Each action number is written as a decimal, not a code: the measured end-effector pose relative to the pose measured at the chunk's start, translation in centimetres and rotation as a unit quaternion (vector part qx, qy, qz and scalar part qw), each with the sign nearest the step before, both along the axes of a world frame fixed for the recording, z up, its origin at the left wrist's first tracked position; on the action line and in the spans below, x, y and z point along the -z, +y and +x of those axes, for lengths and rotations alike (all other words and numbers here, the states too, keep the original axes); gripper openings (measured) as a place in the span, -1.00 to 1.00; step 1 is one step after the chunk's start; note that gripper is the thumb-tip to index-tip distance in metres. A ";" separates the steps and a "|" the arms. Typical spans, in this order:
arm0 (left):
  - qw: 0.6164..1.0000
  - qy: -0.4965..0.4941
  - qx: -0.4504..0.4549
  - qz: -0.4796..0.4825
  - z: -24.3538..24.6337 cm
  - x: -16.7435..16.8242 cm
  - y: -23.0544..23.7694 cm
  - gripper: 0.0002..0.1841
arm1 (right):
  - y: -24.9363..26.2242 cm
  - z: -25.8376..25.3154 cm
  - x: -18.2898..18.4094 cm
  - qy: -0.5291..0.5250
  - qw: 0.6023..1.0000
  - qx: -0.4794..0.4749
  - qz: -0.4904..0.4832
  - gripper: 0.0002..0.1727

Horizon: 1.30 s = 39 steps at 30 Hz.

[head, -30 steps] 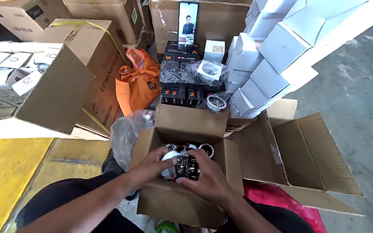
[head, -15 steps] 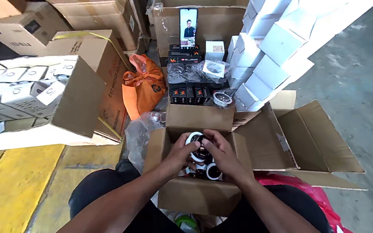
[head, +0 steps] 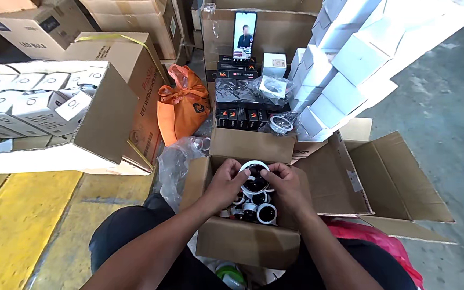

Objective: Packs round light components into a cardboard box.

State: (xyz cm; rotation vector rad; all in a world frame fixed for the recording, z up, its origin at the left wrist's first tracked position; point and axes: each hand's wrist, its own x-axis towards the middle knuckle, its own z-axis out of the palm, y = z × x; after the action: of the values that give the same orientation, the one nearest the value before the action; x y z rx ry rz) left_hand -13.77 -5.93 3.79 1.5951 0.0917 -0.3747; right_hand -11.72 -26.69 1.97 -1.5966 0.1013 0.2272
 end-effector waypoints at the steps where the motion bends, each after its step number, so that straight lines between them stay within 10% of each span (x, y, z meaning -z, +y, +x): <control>1: 1.000 -0.001 -0.002 0.007 0.1 0.1 0.1 -0.74 | -0.2 -0.1 0.6 0.015 0.999 -0.007 0.035 -0.81; 20: 0.988 -0.109 -0.038 0.097 1.5 2.9 0.0 -0.83 | 0.1 1.2 -0.2 0.018 0.992 -0.057 -0.109 -0.75; 23: 0.987 -0.065 -0.050 0.140 1.9 3.3 -0.1 -0.49 | -0.5 2.1 0.2 0.031 0.985 -0.078 -0.150 -0.72; 25: 0.965 -0.041 0.029 0.259 2.1 2.9 0.2 -0.23 | -1.2 2.7 0.9 0.036 0.954 -0.120 -0.272 -0.71; 30: 0.790 -0.071 0.384 0.473 0.6 4.0 0.4 -0.38 | -2.3 2.2 2.2 0.076 0.810 -0.216 -0.540 -0.70; 39: 0.744 -0.036 0.470 0.473 -1.2 4.8 -1.5 -0.39 | -0.3 -0.2 3.8 0.054 0.780 -0.399 -0.479 -0.45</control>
State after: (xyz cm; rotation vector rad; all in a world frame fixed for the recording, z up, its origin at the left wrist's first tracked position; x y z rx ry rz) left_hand -14.92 -7.39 -1.01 2.6025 -0.7406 -1.1862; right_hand -11.93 -27.01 -1.84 -2.5815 -0.4701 1.0660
